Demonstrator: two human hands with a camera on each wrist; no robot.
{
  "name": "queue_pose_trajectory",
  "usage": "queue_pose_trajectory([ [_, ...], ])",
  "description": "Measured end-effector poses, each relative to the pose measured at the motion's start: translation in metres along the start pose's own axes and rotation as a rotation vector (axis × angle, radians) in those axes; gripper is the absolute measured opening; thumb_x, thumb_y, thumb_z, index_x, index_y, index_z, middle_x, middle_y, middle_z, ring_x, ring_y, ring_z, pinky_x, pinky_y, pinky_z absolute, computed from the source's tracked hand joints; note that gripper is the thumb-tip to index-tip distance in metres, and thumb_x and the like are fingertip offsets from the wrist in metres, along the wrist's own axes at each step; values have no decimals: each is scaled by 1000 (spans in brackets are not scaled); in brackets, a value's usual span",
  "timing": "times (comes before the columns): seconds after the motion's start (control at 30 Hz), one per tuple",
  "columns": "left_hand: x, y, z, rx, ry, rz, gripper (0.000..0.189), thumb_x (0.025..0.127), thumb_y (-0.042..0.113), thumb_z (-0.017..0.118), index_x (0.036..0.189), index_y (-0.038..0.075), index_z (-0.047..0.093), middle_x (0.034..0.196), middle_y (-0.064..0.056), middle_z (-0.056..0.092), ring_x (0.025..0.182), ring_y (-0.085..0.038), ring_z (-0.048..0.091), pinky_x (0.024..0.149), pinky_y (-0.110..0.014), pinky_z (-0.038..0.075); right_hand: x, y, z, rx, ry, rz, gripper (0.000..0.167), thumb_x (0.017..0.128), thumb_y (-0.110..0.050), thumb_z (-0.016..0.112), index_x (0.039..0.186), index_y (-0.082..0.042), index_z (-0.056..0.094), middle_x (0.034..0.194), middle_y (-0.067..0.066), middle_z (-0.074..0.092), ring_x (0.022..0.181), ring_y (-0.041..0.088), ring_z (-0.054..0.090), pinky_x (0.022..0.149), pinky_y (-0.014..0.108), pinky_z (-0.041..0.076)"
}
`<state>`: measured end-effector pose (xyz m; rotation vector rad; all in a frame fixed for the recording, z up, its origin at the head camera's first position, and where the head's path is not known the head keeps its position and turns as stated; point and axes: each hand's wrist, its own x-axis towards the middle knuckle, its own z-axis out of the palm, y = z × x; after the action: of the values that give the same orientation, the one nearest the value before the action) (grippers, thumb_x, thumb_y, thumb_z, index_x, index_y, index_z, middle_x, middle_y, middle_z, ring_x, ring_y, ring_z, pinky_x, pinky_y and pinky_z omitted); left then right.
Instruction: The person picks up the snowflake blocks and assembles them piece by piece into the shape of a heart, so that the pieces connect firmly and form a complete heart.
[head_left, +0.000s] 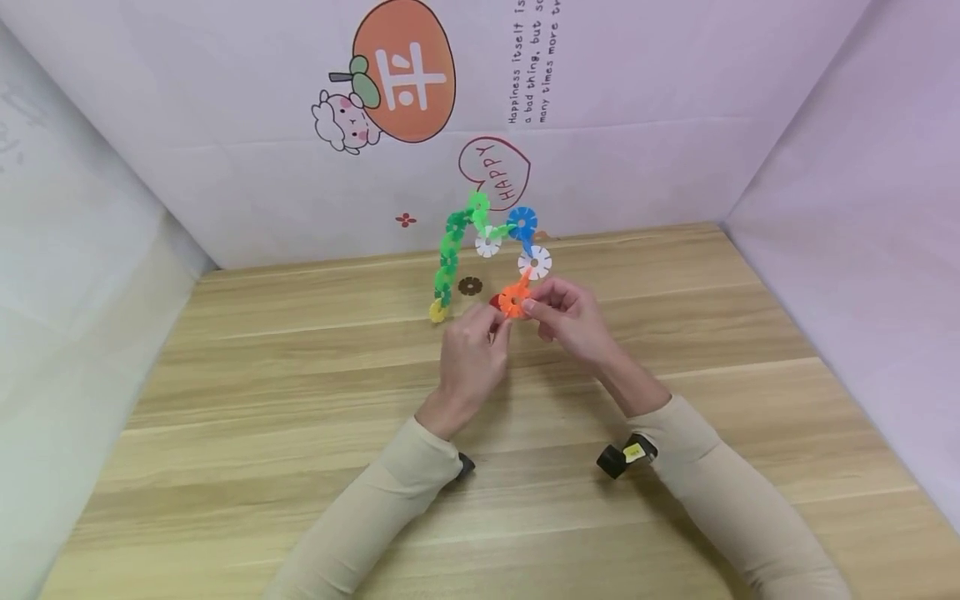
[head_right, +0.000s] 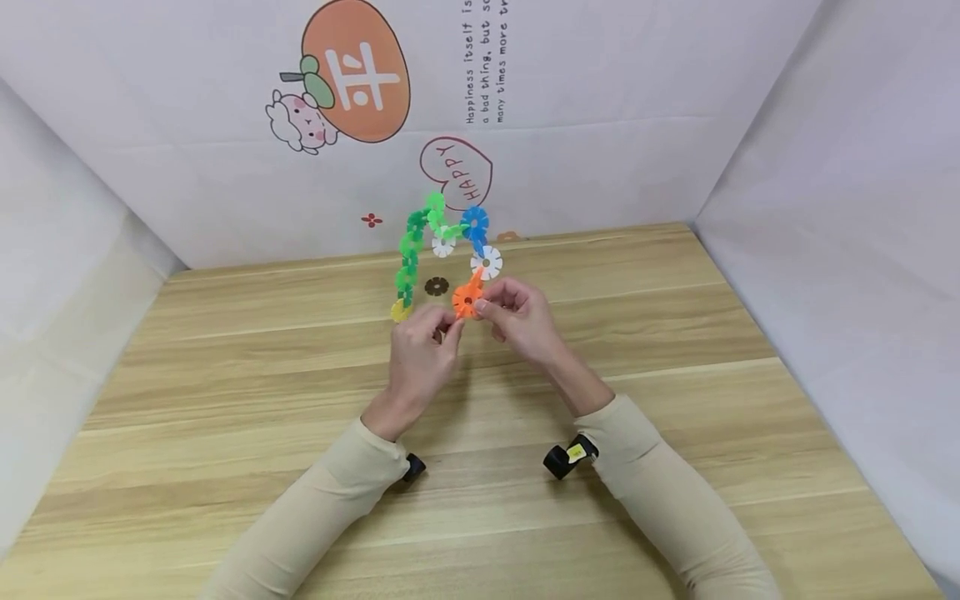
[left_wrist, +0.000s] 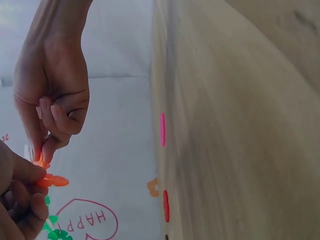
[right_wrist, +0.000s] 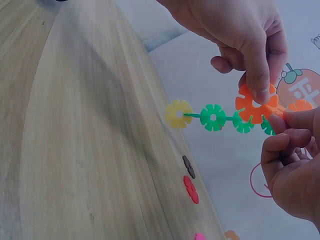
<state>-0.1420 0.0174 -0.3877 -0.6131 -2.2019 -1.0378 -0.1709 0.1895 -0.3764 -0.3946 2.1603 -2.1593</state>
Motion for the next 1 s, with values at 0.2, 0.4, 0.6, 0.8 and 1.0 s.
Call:
queue_pose_trajectory([
  [0.2,2,-2,-8,107,-66,27,16,87,15,81,92,1,74,81,-7,69,69,-18,65,59,-22,50,0,3,-4,64,20,-9,8,98,-5,65,103,1,63,87,5,67,59,14,43,52,21,38],
  [0.4,0,-2,-29,74,-58,77,25,88,27,81,95,4,75,85,-5,72,65,-14,62,55,-21,47,-1,6,-18,58,34,-29,3,98,-3,64,101,-4,66,78,2,64,56,12,43,52,20,40],
  [0.6,1,-24,-56,34,-4,-41,20,92,23,76,95,3,75,85,-5,72,55,-10,48,48,-24,41,-5,8,-43,122,68,-21,10,99,-2,63,97,-9,68,79,-1,65,53,9,41,50,19,38],
  [0.8,14,-67,-67,56,-186,-450,25,95,33,72,103,10,74,90,-2,70,67,-17,58,59,-32,46,-13,8,-70,221,86,-9,15,99,2,59,95,-9,69,79,1,70,50,8,40,49,19,37],
  [1.0,32,-108,-53,17,-438,-667,38,95,31,71,122,4,67,107,-10,67,89,-25,63,80,-40,51,-21,11,-89,250,63,1,13,99,3,59,98,-5,68,80,2,69,50,9,40,48,20,36],
])
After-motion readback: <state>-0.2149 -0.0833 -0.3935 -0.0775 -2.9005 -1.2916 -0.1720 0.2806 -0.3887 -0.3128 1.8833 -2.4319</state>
